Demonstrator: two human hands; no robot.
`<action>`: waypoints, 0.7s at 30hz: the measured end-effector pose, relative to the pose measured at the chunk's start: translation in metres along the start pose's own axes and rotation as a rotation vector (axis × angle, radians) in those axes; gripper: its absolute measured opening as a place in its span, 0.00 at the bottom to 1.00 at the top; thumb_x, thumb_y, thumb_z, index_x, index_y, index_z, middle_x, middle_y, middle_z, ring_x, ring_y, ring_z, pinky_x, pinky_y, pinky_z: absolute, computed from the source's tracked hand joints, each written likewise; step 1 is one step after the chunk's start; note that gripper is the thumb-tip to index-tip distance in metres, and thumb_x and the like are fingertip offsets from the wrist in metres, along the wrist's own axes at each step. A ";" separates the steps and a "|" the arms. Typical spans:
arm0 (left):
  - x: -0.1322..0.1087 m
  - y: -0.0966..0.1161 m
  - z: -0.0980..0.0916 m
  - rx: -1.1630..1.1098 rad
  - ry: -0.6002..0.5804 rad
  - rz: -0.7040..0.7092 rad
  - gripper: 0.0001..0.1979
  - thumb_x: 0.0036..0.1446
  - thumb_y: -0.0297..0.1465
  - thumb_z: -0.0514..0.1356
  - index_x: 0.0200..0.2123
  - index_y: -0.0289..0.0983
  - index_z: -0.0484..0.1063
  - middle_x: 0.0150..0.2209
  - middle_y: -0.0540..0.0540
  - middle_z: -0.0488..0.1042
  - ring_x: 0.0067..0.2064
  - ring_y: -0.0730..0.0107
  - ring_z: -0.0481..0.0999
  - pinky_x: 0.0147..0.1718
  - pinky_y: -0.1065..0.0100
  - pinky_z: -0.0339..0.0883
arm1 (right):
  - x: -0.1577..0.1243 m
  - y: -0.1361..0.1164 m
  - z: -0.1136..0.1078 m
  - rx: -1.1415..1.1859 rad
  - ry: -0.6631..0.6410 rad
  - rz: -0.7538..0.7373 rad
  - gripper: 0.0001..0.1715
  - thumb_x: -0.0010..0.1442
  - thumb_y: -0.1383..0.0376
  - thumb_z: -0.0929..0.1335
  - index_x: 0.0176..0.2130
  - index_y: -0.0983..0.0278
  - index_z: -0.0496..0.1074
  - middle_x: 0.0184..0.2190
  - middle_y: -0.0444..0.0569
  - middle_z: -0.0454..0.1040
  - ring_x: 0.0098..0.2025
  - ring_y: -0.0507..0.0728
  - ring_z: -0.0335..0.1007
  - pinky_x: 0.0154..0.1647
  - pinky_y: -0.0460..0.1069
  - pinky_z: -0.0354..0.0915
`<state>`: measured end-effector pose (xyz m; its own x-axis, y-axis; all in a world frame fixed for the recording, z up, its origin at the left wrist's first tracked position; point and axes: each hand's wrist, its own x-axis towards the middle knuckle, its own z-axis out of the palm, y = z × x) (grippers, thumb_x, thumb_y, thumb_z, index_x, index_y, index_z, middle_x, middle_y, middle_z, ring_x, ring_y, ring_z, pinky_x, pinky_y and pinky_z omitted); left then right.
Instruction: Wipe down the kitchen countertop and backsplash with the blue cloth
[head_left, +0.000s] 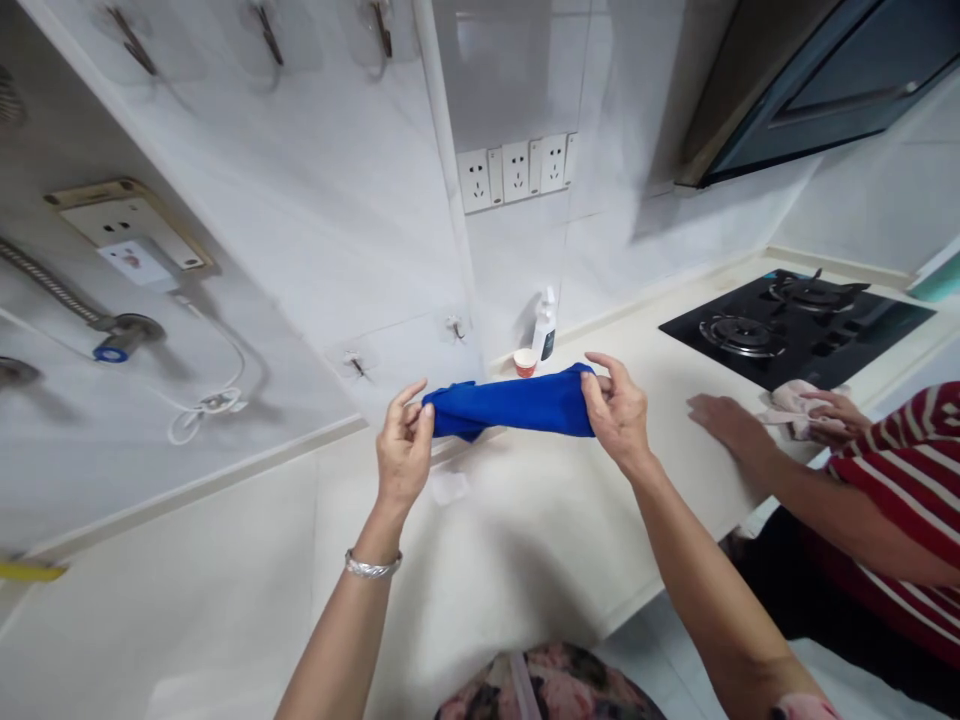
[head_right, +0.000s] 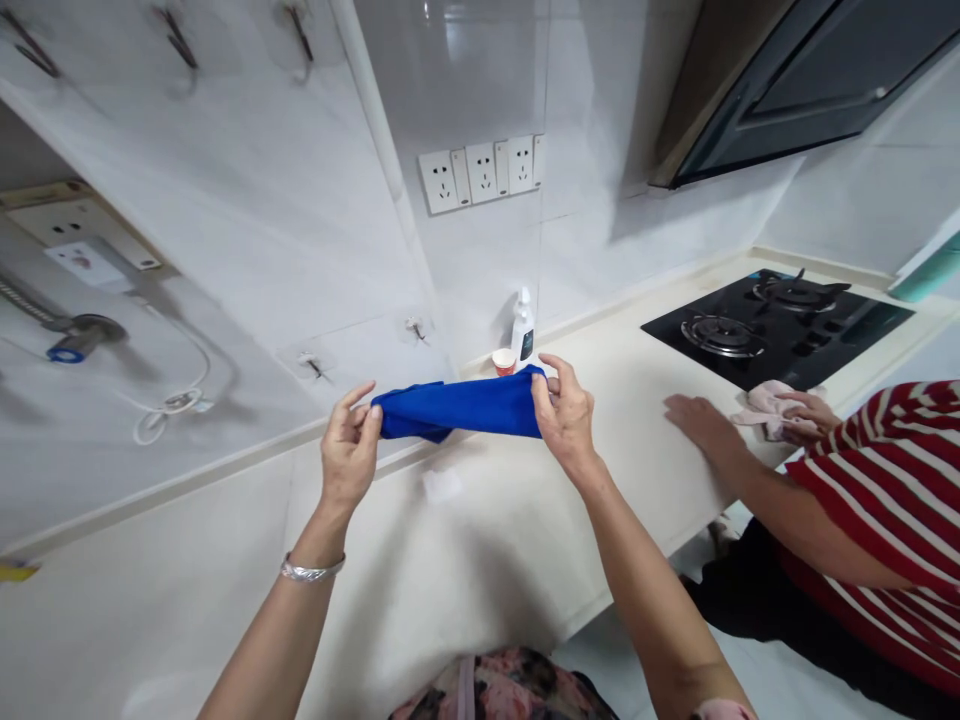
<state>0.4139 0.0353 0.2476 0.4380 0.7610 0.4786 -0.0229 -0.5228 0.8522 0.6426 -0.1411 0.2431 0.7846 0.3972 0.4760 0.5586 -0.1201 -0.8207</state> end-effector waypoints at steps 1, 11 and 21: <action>-0.007 -0.004 -0.002 0.020 -0.033 -0.031 0.27 0.66 0.46 0.59 0.61 0.37 0.68 0.26 0.54 0.60 0.28 0.76 0.59 0.28 0.74 0.57 | -0.009 0.008 -0.003 -0.008 -0.049 0.026 0.29 0.67 0.50 0.62 0.57 0.65 0.71 0.20 0.37 0.64 0.20 0.51 0.58 0.28 0.47 0.60; -0.213 -0.137 -0.008 0.401 -0.432 -0.501 0.20 0.56 0.35 0.52 0.48 0.38 0.76 0.42 0.42 0.78 0.40 0.61 0.77 0.46 0.59 0.73 | -0.239 0.171 0.016 -0.084 -0.492 0.249 0.26 0.64 0.53 0.58 0.51 0.63 0.73 0.22 0.46 0.72 0.24 0.60 0.70 0.31 0.54 0.66; -0.159 -0.124 0.007 0.328 -0.460 -0.469 0.26 0.60 0.47 0.55 0.54 0.36 0.73 0.25 0.52 0.69 0.28 0.69 0.69 0.34 0.66 0.67 | -0.176 0.138 0.027 -0.030 -0.491 0.311 0.22 0.64 0.48 0.59 0.35 0.60 0.70 0.20 0.42 0.67 0.23 0.55 0.62 0.28 0.51 0.59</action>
<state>0.3540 -0.0236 0.0648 0.6703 0.7323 -0.1199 0.4981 -0.3243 0.8042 0.5745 -0.2025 0.0376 0.7002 0.7139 0.0055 0.3350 -0.3217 -0.8856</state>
